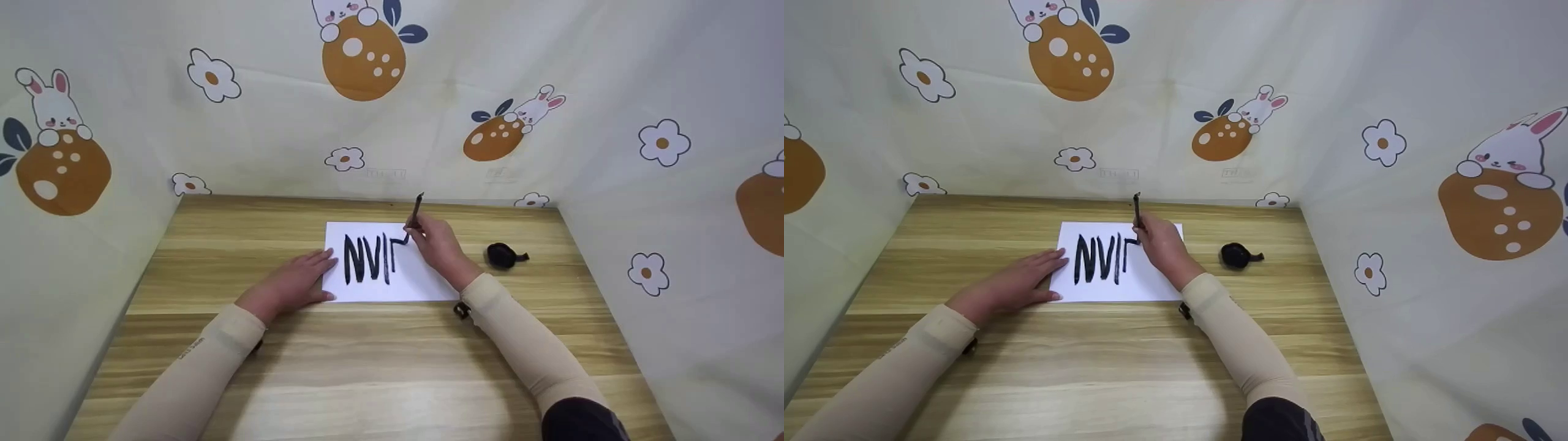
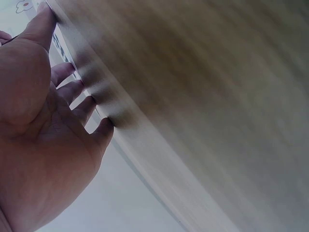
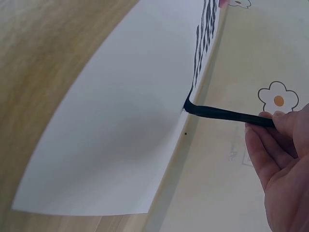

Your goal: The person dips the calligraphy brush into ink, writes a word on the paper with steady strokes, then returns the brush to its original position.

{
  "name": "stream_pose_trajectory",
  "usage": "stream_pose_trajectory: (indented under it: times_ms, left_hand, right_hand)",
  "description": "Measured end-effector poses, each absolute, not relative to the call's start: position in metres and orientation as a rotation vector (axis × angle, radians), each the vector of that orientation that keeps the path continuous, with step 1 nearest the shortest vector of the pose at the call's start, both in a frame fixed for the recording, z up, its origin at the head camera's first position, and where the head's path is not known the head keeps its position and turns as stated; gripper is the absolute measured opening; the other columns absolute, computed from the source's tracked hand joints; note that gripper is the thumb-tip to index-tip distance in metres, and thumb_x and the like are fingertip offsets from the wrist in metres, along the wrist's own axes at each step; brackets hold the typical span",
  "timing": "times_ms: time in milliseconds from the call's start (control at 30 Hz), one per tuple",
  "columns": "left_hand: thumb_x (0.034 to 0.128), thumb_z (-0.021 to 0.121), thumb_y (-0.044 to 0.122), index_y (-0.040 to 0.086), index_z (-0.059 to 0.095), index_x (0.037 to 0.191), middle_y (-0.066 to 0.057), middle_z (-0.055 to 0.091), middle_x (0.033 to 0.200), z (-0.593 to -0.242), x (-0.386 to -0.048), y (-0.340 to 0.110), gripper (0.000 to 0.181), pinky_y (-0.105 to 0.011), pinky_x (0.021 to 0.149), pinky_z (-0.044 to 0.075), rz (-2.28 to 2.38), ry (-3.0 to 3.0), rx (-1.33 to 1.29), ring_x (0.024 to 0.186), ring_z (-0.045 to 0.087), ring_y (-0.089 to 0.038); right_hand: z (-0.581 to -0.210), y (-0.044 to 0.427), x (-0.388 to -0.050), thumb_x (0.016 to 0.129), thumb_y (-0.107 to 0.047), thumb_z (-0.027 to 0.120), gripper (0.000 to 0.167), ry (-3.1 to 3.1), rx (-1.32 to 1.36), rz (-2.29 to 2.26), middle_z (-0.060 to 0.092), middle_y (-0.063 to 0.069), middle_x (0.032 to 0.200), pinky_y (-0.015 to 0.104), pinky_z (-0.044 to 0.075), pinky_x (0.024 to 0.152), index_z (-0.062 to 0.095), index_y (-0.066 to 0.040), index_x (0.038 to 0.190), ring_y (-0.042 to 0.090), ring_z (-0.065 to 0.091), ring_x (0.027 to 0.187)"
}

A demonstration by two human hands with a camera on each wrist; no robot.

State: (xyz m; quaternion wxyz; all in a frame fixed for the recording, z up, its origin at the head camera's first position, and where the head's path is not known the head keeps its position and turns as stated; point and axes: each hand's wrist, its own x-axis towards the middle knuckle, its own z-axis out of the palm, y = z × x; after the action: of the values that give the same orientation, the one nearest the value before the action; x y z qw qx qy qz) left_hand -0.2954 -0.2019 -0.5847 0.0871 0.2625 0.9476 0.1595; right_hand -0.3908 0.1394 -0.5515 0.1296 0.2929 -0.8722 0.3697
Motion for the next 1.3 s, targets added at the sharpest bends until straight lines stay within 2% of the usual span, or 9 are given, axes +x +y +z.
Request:
stream_pose_trajectory:
  times_ms: [367,667,967,1300]
  left_hand:
    - [0.1077,0.07,0.05,0.004,0.038,0.172,-0.019,0.027,0.18,-0.5837,-0.295,-0.2012,0.085,-0.065,0.132,0.023,0.466,2.804,0.764,0.166,0.025,-0.044]
    - [0.107,0.074,0.043,-0.002,0.041,0.168,-0.024,0.031,0.177,-0.5814,-0.2929,-0.2012,0.083,-0.067,0.131,0.025,0.5,2.823,0.811,0.163,0.029,-0.048]
    - [0.1076,0.072,0.045,-0.001,0.04,0.169,-0.024,0.031,0.178,-0.5832,-0.2939,-0.2011,0.083,-0.067,0.13,0.026,0.483,2.823,0.807,0.163,0.029,-0.049]
    - [0.1071,0.072,0.046,0.0,0.04,0.169,-0.023,0.03,0.178,-0.5834,-0.2947,-0.2014,0.084,-0.067,0.131,0.025,0.479,2.818,0.791,0.163,0.029,-0.048]
  right_hand:
    - [-0.5492,0.1401,-0.3892,0.103,-0.004,0.077,0.009,-2.554,0.818,1.023,0.082,0.016,0.103,0.048,0.065,0.089,0.073,0.0,0.109,0.032,0.08,0.098]
    - [-0.5476,0.1419,-0.387,0.104,-0.004,0.075,0.006,-2.574,0.816,1.059,0.082,0.015,0.103,0.049,0.064,0.088,0.072,-0.001,0.108,0.031,0.08,0.097]
    - [-0.5459,0.1414,-0.3855,0.104,-0.005,0.076,0.006,-2.59,0.813,1.046,0.082,0.014,0.102,0.047,0.065,0.085,0.072,-0.002,0.108,0.029,0.08,0.096]
    - [-0.5427,0.1411,-0.3813,0.103,-0.006,0.078,0.007,-2.584,0.851,1.033,0.081,0.013,0.098,0.046,0.063,0.08,0.072,-0.002,0.104,0.028,0.077,0.089]
